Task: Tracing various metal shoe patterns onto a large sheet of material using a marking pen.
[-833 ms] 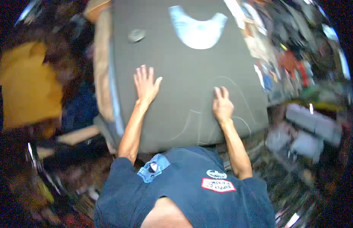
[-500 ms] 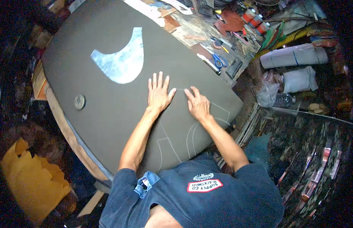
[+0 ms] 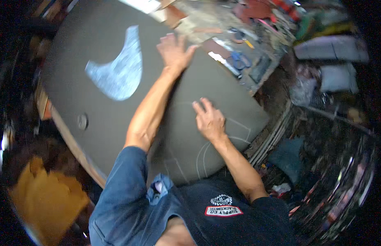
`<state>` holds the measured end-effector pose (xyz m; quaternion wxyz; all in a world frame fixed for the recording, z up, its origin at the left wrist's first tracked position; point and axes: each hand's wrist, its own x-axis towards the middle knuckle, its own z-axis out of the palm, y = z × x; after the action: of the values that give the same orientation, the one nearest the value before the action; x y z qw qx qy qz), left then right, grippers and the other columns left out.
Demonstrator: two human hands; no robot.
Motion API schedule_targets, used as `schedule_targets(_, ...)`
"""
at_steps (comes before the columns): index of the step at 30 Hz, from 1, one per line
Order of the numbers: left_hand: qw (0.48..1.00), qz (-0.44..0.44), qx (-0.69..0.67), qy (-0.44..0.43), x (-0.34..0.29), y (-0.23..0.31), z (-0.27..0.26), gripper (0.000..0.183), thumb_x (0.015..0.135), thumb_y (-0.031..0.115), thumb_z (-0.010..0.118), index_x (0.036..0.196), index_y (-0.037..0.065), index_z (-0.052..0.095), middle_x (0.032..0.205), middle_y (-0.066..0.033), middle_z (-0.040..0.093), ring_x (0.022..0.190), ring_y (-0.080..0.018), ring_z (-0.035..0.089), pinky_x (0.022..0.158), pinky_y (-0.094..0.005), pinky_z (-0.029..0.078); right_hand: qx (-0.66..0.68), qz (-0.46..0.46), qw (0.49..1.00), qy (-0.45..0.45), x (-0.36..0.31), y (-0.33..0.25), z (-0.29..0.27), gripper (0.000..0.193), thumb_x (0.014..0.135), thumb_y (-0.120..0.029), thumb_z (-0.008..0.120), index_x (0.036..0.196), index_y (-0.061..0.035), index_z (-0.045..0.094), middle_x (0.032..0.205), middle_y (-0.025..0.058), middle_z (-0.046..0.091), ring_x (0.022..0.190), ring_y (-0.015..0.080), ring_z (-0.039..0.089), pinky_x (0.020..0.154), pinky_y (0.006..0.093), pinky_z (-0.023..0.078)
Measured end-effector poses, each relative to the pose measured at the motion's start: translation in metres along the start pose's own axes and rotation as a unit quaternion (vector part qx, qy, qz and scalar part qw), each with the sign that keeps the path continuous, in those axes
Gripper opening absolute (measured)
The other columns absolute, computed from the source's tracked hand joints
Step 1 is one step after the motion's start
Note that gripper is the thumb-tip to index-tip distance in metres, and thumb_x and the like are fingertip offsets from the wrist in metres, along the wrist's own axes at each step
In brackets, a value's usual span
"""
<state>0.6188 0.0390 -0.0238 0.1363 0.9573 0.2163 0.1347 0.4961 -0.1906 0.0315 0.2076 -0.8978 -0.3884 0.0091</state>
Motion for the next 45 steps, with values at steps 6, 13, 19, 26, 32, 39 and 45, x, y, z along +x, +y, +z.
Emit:
schedule_targets(6,0.994,0.078,-0.05,-0.057,-0.206,-0.017,-0.061,0.064,0.093,0.055,0.043,0.141,0.014,0.043,0.153,-0.0156,0.027,0.143,-0.0368,0.016,0.115,-0.0549,0.013,-0.029,-0.045,0.998,0.035,-0.008,-0.007,0.011,0.045,0.081,-0.005,0.055,0.123,-0.0212,0.057,0.128,0.0074,0.053,0.087,0.0305,0.066,0.072,0.0414,0.055)
schedule_targets(13,0.966,-0.24,0.08,-0.059,-0.478,-0.148,-0.184,0.061,0.093,0.047,0.049,0.142,0.011,0.042,0.155,-0.0172,0.02,0.144,-0.038,0.012,0.115,-0.0544,0.012,-0.091,-0.074,0.993,0.029,-0.015,-0.002,0.026,0.042,0.087,-0.011,0.054,0.126,-0.0263,0.055,0.128,0.0046,0.053,0.093,0.029,0.066,0.075,0.0404,0.055)
schedule_targets(19,0.92,-0.352,0.149,0.091,-0.582,-0.183,-0.224,0.051,0.092,0.034,0.055,0.133,0.006,0.048,0.143,-0.0224,0.039,0.137,-0.0415,0.028,0.108,-0.0543,0.027,-0.125,-0.08,0.988,0.039,-0.026,-0.015,0.027,0.038,0.087,-0.014,0.053,0.124,-0.0262,0.057,0.126,0.0035,0.055,0.099,0.0299,0.064,0.079,0.0431,0.053)
schedule_targets(26,0.892,-0.418,0.073,0.154,-0.606,-0.128,-0.226,0.03,0.084,0.029,0.067,0.105,0.007,0.066,0.091,-0.0107,0.06,0.088,-0.029,0.055,0.077,-0.0424,0.041,-0.041,-0.209,0.974,-0.075,-0.126,-0.153,0.05,0.032,0.091,-0.026,0.059,0.123,-0.0224,0.059,0.133,0.0131,0.051,0.103,0.036,0.063,0.078,0.0427,0.056)
schedule_targets(32,0.899,-0.385,-0.01,0.209,-0.595,-0.148,-0.217,0.014,0.08,0.021,0.068,0.081,0.009,0.06,0.083,-0.0088,0.057,0.083,-0.0278,0.054,0.074,-0.0427,0.041,-0.055,-0.202,0.974,-0.084,-0.158,-0.198,0.053,0.033,0.09,-0.026,0.059,0.123,-0.0225,0.06,0.134,0.0129,0.05,0.089,0.0328,0.068,0.072,0.0406,0.056)
schedule_targets(39,0.888,-0.379,-0.069,0.25,-0.578,-0.154,-0.217,0.033,0.081,0.015,0.069,0.109,0.004,0.056,0.092,-0.0152,0.058,0.085,-0.033,0.057,0.075,-0.0429,0.046,-0.046,-0.216,0.974,-0.04,-0.158,-0.198,0.059,0.03,0.09,-0.024,0.059,0.12,-0.0219,0.062,0.132,0.0112,0.053,0.086,0.0316,0.068,0.07,0.0389,0.056)
schedule_targets(45,0.859,-0.455,-0.142,0.186,-0.572,-0.176,-0.227,0.04,0.085,0.02,0.067,0.118,0.001,0.055,0.075,-0.0187,0.066,0.07,-0.0387,0.064,0.065,-0.0466,0.05,-0.059,-0.215,0.974,-0.038,-0.159,-0.2,0.06,0.03,0.09,-0.022,0.058,0.12,-0.0212,0.062,0.131,0.0101,0.054,0.087,0.0307,0.068,0.071,0.0381,0.056)
